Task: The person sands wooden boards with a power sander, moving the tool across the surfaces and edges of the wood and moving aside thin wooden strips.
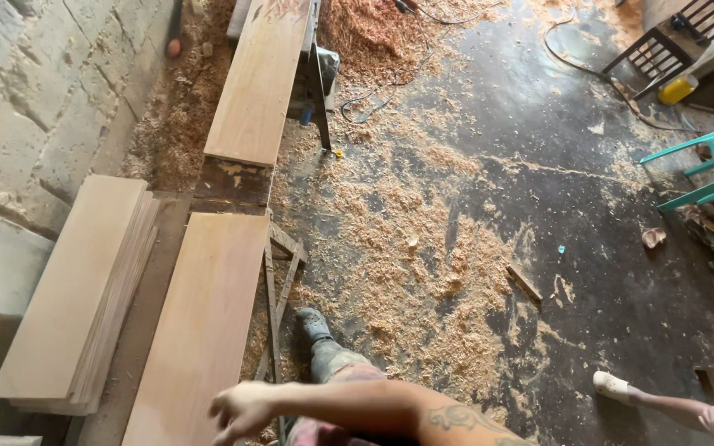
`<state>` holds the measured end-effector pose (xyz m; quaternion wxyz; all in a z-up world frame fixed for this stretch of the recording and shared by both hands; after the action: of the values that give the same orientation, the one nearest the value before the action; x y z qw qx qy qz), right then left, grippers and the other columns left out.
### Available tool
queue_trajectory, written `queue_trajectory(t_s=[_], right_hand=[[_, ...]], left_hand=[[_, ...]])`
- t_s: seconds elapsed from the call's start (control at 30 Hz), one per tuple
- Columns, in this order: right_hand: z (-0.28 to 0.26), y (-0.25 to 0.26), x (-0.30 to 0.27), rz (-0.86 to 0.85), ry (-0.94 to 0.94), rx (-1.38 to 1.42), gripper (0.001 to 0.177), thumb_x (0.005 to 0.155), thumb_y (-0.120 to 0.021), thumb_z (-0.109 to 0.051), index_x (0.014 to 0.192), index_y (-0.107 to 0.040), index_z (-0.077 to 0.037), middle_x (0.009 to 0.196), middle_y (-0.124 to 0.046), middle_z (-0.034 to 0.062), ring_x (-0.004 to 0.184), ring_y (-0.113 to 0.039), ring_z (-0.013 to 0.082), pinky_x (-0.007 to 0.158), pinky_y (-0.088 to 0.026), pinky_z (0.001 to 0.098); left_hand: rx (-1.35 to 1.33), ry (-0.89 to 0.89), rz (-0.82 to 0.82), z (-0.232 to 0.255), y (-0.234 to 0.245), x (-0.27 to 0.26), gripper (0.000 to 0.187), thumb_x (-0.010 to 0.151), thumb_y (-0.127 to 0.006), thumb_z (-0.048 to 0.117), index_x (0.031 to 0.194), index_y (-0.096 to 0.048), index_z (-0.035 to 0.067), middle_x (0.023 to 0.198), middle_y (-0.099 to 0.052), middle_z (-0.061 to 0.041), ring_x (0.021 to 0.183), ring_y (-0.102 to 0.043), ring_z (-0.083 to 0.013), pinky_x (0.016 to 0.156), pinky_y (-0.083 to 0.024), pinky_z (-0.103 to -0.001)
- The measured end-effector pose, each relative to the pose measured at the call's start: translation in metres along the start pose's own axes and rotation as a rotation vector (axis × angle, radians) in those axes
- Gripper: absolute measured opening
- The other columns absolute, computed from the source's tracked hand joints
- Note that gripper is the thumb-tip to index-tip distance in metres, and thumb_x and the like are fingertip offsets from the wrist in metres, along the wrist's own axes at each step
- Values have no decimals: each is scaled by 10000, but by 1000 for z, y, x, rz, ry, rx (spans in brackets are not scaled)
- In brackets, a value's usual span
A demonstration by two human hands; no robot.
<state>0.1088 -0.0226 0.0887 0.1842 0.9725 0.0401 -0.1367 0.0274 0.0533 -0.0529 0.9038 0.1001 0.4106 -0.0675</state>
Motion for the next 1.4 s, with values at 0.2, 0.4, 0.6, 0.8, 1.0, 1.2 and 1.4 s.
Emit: queue_trajectory(t_s=[0.2, 0.4, 0.6, 0.8, 1.0, 1.2, 1.4], right_hand=[[58, 119, -108, 405, -331, 188, 438, 896, -748, -359, 1177, -700, -26, 1097, -741, 146, 980, -727, 231, 894, -599, 361], [154, 147, -182, 717, -661, 324, 394, 868, -755, -369, 1036, -757, -13, 977, -774, 139, 883, -737, 225, 773, -615, 359], [186, 155, -180, 638, -644, 1, 486, 888, -752, -442, 1226, -746, -92, 1038, -800, 103, 850, -760, 196, 780, -591, 344], [187, 164, -170, 587, -440, 249, 311, 948, -731, -251, 1070, -742, 34, 900, -750, 123, 787, -674, 182, 717, -534, 334], [167, 172, -174, 514, -535, 89, 313, 941, -731, -177, 1178, -708, 27, 973, -749, 150, 851, -697, 194, 750, -579, 349], [156, 178, -164, 470, -543, 60, 337, 979, -695, -238, 1214, -692, 4, 1024, -744, 145, 871, -710, 195, 763, -597, 358], [163, 186, -154, 482, -546, 36, 299, 942, -729, -219, 1145, -695, -3, 943, -750, 120, 831, -716, 163, 717, -571, 321]], left_hand=[[171, -47, 114, 26, 9, 1, 806, 668, -835, 469, 1292, -561, 39, 1132, -704, -200, 1010, -706, -369, 882, -574, -540], [499, -108, 341, 34, 37, 21, 839, 641, -866, 499, 1282, -576, 41, 1117, -715, -205, 996, -708, -379, 875, -564, -549], [665, -68, 734, -9, 226, 17, 873, 615, -896, 529, 1273, -591, 43, 1102, -726, -210, 983, -709, -390, 868, -554, -559], [645, 7, 927, -31, 352, -8, 906, 589, -927, 559, 1263, -606, 46, 1087, -738, -215, 970, -711, -400, 861, -544, -569], [465, 3, 922, -30, 330, -23, 790, 649, -953, 400, 1235, -552, 54, 1116, -706, -186, 1033, -684, -374, 941, -529, -523], [372, 162, 860, -16, 314, -45, 789, 726, -926, 323, 1330, -484, 75, 1285, -615, -173, 1140, -609, -328, 1010, -501, -530], [402, 177, 875, -12, 313, -44, 938, 698, -911, 301, 1410, -370, 20, 1367, -491, -240, 1163, -551, -347, 931, -533, -504]])
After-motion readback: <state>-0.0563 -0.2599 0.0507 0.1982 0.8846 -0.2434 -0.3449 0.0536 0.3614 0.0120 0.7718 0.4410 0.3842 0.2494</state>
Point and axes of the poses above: each hand's wrist, its own x-axis towards the middle knuckle, its own y-axis out of the back of the hand, z = x × y, the point moved 7 cm from there along x, towards the middle knuckle
